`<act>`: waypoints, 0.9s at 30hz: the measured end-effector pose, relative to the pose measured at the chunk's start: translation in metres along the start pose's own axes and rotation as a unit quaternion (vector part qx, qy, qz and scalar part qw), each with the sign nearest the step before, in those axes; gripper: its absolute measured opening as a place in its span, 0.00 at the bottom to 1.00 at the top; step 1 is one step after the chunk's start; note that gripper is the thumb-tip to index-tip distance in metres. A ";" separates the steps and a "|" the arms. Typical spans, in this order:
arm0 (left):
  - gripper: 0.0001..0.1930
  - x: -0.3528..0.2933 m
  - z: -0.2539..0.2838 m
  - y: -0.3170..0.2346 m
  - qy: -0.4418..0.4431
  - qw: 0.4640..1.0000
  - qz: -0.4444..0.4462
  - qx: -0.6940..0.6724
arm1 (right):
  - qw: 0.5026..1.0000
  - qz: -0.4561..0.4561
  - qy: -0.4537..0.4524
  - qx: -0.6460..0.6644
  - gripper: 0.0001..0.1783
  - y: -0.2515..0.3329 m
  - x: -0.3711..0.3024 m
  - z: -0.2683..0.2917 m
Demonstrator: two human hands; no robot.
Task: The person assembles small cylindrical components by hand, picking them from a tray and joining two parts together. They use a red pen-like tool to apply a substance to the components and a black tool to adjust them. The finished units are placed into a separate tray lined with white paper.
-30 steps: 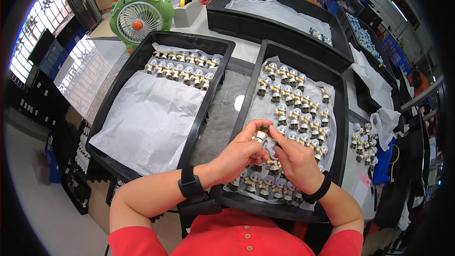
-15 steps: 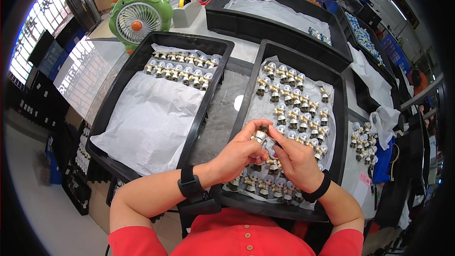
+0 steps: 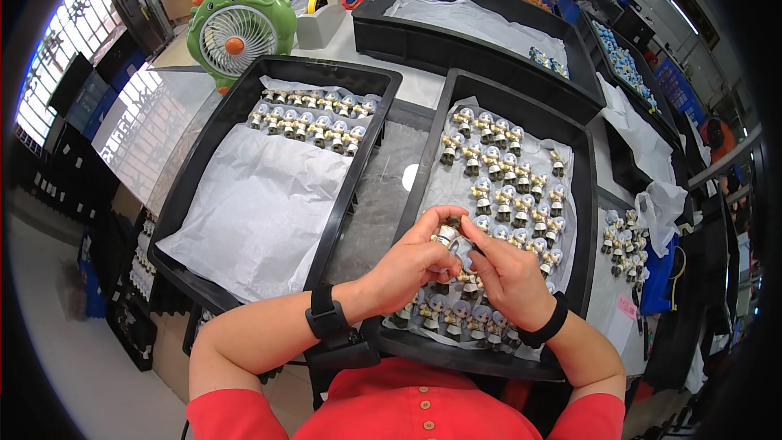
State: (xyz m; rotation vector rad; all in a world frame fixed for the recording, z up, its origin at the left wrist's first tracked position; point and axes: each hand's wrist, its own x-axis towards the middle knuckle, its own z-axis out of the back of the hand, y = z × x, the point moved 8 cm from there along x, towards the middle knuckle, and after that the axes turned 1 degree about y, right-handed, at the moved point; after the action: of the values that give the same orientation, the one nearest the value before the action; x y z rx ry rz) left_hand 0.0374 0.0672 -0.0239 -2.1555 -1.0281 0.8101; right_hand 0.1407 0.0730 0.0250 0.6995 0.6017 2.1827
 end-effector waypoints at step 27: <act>0.30 0.000 -0.001 0.000 0.009 1.000 -0.004 -0.028 | 1.000 -0.004 -0.005 0.016 0.27 0.002 0.000 0.003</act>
State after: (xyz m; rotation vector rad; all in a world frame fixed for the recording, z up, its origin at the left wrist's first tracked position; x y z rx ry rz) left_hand 0.0382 0.0673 -0.0238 -2.2002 -1.0596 0.7656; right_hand 0.1420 0.0728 0.0283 0.7237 0.6348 2.1649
